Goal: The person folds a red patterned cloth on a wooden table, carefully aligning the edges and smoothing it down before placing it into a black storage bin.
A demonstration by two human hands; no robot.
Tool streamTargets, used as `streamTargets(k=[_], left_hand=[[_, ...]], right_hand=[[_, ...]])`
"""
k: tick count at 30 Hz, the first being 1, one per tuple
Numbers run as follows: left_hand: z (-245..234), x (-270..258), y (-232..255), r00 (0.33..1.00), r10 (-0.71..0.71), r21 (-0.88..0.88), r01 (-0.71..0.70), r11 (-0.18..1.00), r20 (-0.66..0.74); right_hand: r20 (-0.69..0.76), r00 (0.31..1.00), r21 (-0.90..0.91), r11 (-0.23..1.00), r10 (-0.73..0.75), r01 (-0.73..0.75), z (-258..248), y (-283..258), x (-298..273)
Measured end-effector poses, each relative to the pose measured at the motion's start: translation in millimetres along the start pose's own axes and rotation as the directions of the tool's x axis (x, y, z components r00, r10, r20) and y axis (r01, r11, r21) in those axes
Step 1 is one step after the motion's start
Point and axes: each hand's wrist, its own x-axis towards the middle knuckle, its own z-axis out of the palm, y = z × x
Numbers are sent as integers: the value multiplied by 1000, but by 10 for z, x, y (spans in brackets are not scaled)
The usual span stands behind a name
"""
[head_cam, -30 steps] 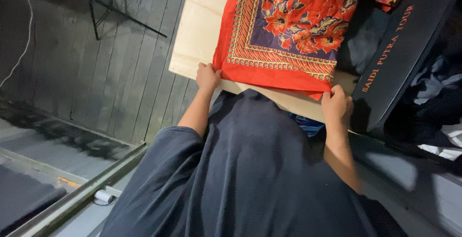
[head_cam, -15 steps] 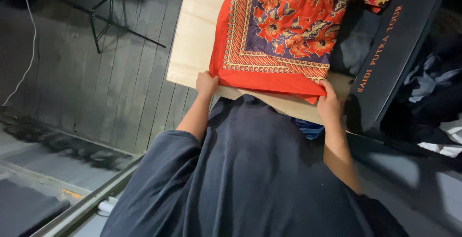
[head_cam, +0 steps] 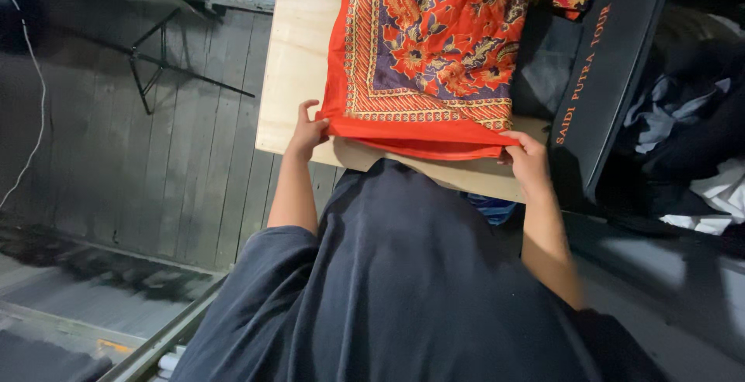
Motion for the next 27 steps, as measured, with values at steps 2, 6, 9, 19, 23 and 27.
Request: streamTargets(k=[2,6,9,19,23,27], left_hand=[[-77,-20,88,999,28,-50,-26,998,31],[-184,2,303,981,171,-193,-150,970,96],[-177,-91,616,965,251,-234,-228,945,76],[-171,-858,1739,630,757,-692,-469,548,172],[-231,-692,1971,577,809,-623,-595,508,109],[-124,-684,2181,565,824,-371,-775,512,-44]], right_hand=[[10,999,-45,998,-43,43,-50,-10,2],[12,963,-123,955,-269,268,-43,-159,45],[-111,984,7,990,-136,138,-47,-385,36],[-9,897,59,895,-441,441,-185,-1632,-151],[-88,741,-418,700,-666,579,-229,-1868,-17],[-117,683,-386,666,-721,638,-190,-2047,175]])
